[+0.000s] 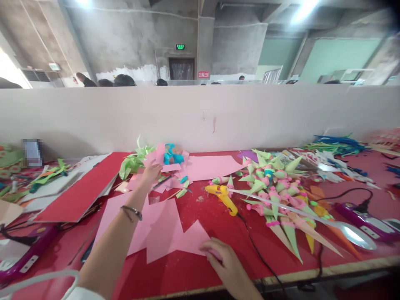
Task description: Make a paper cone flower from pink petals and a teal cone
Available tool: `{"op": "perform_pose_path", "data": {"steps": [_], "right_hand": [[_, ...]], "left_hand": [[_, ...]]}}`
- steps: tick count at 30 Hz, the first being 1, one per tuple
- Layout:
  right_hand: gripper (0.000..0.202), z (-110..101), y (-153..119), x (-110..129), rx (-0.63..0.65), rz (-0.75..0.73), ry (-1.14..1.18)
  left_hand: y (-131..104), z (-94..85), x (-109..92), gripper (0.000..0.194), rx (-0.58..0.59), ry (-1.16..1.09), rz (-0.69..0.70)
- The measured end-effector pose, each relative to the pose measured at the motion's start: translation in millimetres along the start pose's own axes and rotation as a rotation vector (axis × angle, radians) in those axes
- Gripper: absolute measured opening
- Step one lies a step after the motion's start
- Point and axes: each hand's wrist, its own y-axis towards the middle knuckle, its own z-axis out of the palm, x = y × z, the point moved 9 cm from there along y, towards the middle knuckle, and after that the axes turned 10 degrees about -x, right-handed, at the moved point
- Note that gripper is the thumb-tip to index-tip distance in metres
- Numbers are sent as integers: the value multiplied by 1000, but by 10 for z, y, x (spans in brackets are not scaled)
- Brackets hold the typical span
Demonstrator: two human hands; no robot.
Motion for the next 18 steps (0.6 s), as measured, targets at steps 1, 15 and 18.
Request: {"op": "perform_pose_path", "data": {"steps": [1,15,18], "right_hand": [[23,-14,0,-17,-9,16,9],[40,-26,37,75,-169,7,140],[40,-1,42,186,-151,-45,98]], "left_hand": [[-89,32,-7,22,56,33,6],[-2190,180,7,58,517,540,442],[-2215,109,-26,57,394,676,548]]}}
